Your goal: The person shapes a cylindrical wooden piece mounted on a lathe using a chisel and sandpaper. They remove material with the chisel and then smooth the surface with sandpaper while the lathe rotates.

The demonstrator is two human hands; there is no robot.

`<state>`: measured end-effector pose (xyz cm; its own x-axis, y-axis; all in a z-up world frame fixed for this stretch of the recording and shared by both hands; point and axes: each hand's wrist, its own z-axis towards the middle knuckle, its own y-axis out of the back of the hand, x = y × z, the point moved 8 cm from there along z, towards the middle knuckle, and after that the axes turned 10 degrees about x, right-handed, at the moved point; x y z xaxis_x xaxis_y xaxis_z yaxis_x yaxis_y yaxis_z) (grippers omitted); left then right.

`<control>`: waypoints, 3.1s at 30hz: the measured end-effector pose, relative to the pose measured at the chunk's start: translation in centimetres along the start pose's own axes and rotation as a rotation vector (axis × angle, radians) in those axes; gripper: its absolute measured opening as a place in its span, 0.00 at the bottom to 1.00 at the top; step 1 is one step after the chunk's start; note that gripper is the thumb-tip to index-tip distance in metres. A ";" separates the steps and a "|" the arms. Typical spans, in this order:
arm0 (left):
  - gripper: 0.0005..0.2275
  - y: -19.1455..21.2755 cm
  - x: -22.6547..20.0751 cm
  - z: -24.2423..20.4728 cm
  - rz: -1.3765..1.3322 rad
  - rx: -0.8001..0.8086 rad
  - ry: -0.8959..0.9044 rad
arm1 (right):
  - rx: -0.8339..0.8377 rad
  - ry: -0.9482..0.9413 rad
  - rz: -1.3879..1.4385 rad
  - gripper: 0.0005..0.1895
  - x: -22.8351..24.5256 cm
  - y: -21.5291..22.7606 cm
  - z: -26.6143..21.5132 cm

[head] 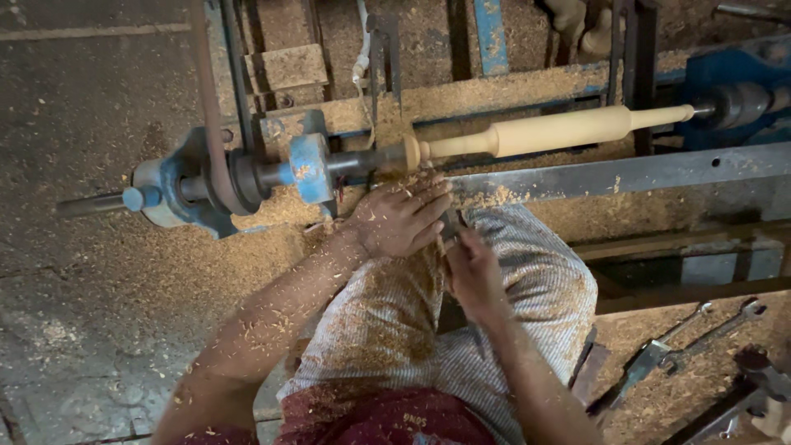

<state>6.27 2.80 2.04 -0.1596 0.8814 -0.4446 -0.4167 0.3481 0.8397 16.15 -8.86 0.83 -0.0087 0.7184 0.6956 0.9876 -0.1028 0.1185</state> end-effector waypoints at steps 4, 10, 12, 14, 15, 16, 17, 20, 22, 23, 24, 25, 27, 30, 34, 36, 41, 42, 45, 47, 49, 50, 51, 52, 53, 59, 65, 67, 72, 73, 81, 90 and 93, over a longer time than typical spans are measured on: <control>0.15 0.5 0.1 0.2 -0.037 -0.022 0.006 | -0.075 -0.058 0.159 0.24 -1.4 -1.9 0.1; 0.13 2.1 0.2 0.1 -0.091 -0.096 0.012 | -0.071 -0.007 0.348 0.23 -2.1 -4.3 0.2; 0.13 2.5 0.1 0.2 -0.081 -0.127 0.003 | -0.083 -0.004 0.342 0.22 -2.0 -4.2 0.2; 0.13 2.5 0.0 0.4 -0.044 -0.143 -0.007 | -0.130 -0.054 0.341 0.20 -2.0 -3.4 0.0; 0.13 2.3 0.0 0.4 -0.029 -0.131 -0.021 | -0.107 -0.050 0.273 0.16 -1.5 -3.2 0.0; 0.13 2.1 -0.1 0.4 -0.014 -0.119 -0.034 | -0.083 -0.047 0.205 0.13 -0.9 -2.7 -0.1; 0.14 1.7 -0.1 0.4 0.002 -0.108 -0.047 | -0.058 -0.042 0.137 0.14 -0.2 -2.3 -0.2; 0.18 0.4 0.1 0.0 0.016 -0.046 -0.023 | -0.014 -0.073 0.055 0.15 1.3 -0.8 -0.9; 0.20 -0.5 0.0 0.0 0.066 -0.011 -0.040 | -0.002 -0.130 0.059 0.17 1.7 0.3 -1.5; 0.21 -0.8 -0.1 0.0 0.092 0.008 -0.046 | 0.006 -0.159 0.061 0.18 1.8 0.8 -1.7; 0.22 -0.8 -0.2 0.0 0.109 -0.011 -0.053 | -0.010 -0.208 0.056 0.19 1.7 1.4 -1.8; 0.23 -0.7 -0.4 0.0 0.125 -0.028 -0.061 | -0.026 -0.258 0.052 0.20 1.5 2.0 -1.7; 0.24 -0.9 -0.5 0.2 0.134 0.026 -0.053 | 0.023 -0.263 -0.049 0.22 1.7 3.1 -1.0; 0.26 -1.5 -0.3 0.4 0.082 0.212 -0.008 | 0.164 -0.161 -0.220 0.23 2.3 4.3 0.6; 0.27 -0.5 -0.3 0.5 0.011 0.254 0.002 | 0.191 -0.137 -0.190 0.22 1.6 5.9 1.4; 0.28 0.0 -0.5 0.8 0.018 0.244 -0.002 | 0.204 -0.103 -0.167 0.19 1.6 6.3 1.6; 0.29 0.2 -0.5 1.3 0.007 0.294 0.020 | 0.239 -0.082 -0.060 0.16 1.9 6.2 1.8; 0.29 0.1 -0.5 1.3 0.000 0.310 0.026 | 0.237 -0.079 -0.074 0.16 2.1 6.2 1.8; 0.29 -0.1 -0.4 1.1 -0.008 0.329 0.038 | 0.223 -0.083 -0.120 0.16 2.1 6.2 1.6; 0.29 -0.3 -0.3 0.9 0.008 0.307 0.039 | 0.206 -0.104 -0.155 0.17 1.9 6.1 1.6; 0.28 -0.7 -0.2 0.7 0.011 0.286 0.043 | 0.189 -0.101 -0.135 0.19 1.7 6.1 1.6; 0.28 -0.9 -0.2 0.5 0.013 0.274 0.046 | 0.181 -0.099 -0.125 0.20 1.6 6.0 1.5; 0.28 -1.0 -0.3 0.5 0.042 0.242 0.022 | 0.178 -0.124 -0.161 0.21 1.3 6.0 1.5; 0.29 -1.0 -0.5 0.5 0.070 0.209 -0.003 | 0.175 -0.148 -0.197 0.22 1.1 5.9 1.5; 0.29 -1.0 -0.6 0.4 0.100 0.177 -0.026 | 0.172 -0.172 -0.234 0.24 0.8 5.9 1.5; 0.26 -1.2 -0.5 0.0 0.095 0.083 -0.061 | 0.165 -0.083 -0.171 0.20 0.7 3.8 1.0; 0.18 -0.8 -0.2 0.5 0.077 -0.017 -0.062 | 0.036 -0.164 -0.050 0.20 -0.7 2.3 0.3; 0.18 -0.7 -0.1 0.6 0.092 -0.032 -0.055 | 0.091 -0.013 -0.037 0.14 0.1 1.1 0.4; 0.16 0.2 -0.1 0.2 0.015 -0.089 -0.040 | -0.056 -0.108 0.017 0.18 -1.8 -0.5 0.2; 0.15 0.4 0.0 0.0 -0.005 -0.090 -0.029 | -0.064 -0.084 0.035 0.19 -1.8 -1.1 0.2; 0.12 0.9 0.7 0.3 -0.152 -0.148 0.012 | -0.120 0.028 0.469 0.13 -2.4 -6.1 0.4; 0.12 3.2 0.6 -0.4 -0.219 -0.139 0.003 | -0.150 0.084 0.548 0.12 -2.9 -7.4 0.8; 0.12 3.7 0.5 -0.3 -0.207 -0.161 0.003 | -0.178 0.078 0.504 0.12 -2.7 -7.4 0.8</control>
<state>4.44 4.39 4.82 -0.0588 0.7956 -0.6030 -0.5780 0.4654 0.6703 8.97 -9.52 -2.51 0.4408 0.4978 0.7469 0.8307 -0.5415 -0.1294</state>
